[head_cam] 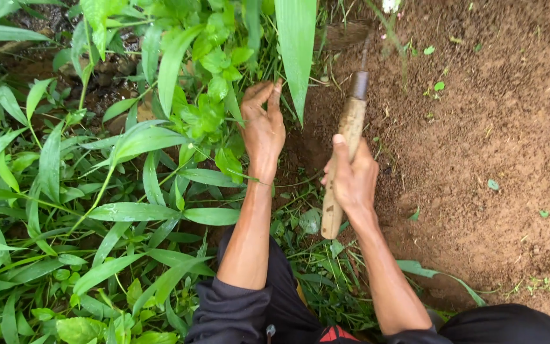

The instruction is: The person uses a hoe to dig into the soil and remove weeds from a garden bed. They repeatedly strike the ground to loosen the soil and pull out the unwanted plants by hand.

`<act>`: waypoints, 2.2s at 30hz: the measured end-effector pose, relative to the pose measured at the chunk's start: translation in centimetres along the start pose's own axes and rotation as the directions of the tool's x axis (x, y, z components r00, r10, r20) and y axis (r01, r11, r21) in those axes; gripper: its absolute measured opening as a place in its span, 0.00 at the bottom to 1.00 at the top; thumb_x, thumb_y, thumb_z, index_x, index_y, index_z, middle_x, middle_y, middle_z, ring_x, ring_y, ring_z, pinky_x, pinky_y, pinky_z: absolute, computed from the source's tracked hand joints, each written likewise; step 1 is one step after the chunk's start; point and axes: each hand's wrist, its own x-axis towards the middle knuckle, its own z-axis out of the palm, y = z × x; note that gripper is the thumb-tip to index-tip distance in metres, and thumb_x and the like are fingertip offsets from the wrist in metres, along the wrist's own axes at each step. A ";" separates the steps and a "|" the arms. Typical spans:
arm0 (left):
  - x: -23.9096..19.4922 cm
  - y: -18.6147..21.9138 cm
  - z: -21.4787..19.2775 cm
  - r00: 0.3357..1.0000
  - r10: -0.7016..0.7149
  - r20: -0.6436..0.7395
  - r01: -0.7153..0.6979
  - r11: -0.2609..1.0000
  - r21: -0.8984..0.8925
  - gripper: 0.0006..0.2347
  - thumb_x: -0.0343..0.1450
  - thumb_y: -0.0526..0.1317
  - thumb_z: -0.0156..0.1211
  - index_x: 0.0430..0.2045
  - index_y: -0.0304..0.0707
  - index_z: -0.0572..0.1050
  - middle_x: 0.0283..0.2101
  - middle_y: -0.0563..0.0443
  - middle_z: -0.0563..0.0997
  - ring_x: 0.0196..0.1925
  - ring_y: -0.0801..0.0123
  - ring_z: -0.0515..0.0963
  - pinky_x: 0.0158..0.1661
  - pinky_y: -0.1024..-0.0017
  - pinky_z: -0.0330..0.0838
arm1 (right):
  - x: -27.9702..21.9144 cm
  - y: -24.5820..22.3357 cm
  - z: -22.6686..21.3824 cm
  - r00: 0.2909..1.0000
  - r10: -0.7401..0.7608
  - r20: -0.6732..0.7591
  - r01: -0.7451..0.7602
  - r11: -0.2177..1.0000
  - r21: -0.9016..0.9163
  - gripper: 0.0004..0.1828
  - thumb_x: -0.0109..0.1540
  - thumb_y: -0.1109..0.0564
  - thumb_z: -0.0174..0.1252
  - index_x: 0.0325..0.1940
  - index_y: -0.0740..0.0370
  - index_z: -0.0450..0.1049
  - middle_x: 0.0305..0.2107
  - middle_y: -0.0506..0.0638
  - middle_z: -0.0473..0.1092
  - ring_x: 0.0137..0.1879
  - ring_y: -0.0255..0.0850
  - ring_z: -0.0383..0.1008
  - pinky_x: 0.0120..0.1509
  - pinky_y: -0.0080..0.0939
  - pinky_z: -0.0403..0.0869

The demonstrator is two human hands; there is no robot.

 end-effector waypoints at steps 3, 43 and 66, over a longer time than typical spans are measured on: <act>-0.9 2.1 -0.4 0.998 -0.058 0.012 0.056 0.985 0.164 0.07 0.76 0.27 0.54 0.43 0.31 0.79 0.47 0.43 0.77 0.50 0.62 0.78 0.53 0.62 0.74 | 1.3 -2.0 -1.3 0.997 -0.064 -0.043 0.064 0.998 -0.004 0.13 0.75 0.57 0.38 0.47 0.69 0.65 0.18 0.52 0.68 0.18 0.40 0.72 0.21 0.33 0.75; 1.5 -6.0 -1.5 0.904 -0.387 -0.184 0.400 0.916 0.038 0.04 0.67 0.28 0.61 0.29 0.31 0.83 0.27 0.48 0.82 0.27 0.67 0.80 0.43 0.71 0.75 | 3.2 -3.6 -2.6 0.996 -0.086 -0.022 0.086 0.996 0.025 0.14 0.75 0.58 0.39 0.48 0.71 0.67 0.17 0.51 0.67 0.18 0.39 0.73 0.20 0.34 0.75; -0.5 2.6 0.6 0.950 0.197 -0.241 -0.054 0.867 0.496 0.14 0.68 0.30 0.62 0.49 0.30 0.80 0.41 0.34 0.85 0.51 0.42 0.84 0.63 0.40 0.56 | -6.2 5.1 2.3 0.999 0.045 0.025 -0.044 0.999 -0.024 0.13 0.72 0.56 0.43 0.49 0.71 0.67 0.18 0.55 0.72 0.19 0.40 0.74 0.24 0.36 0.76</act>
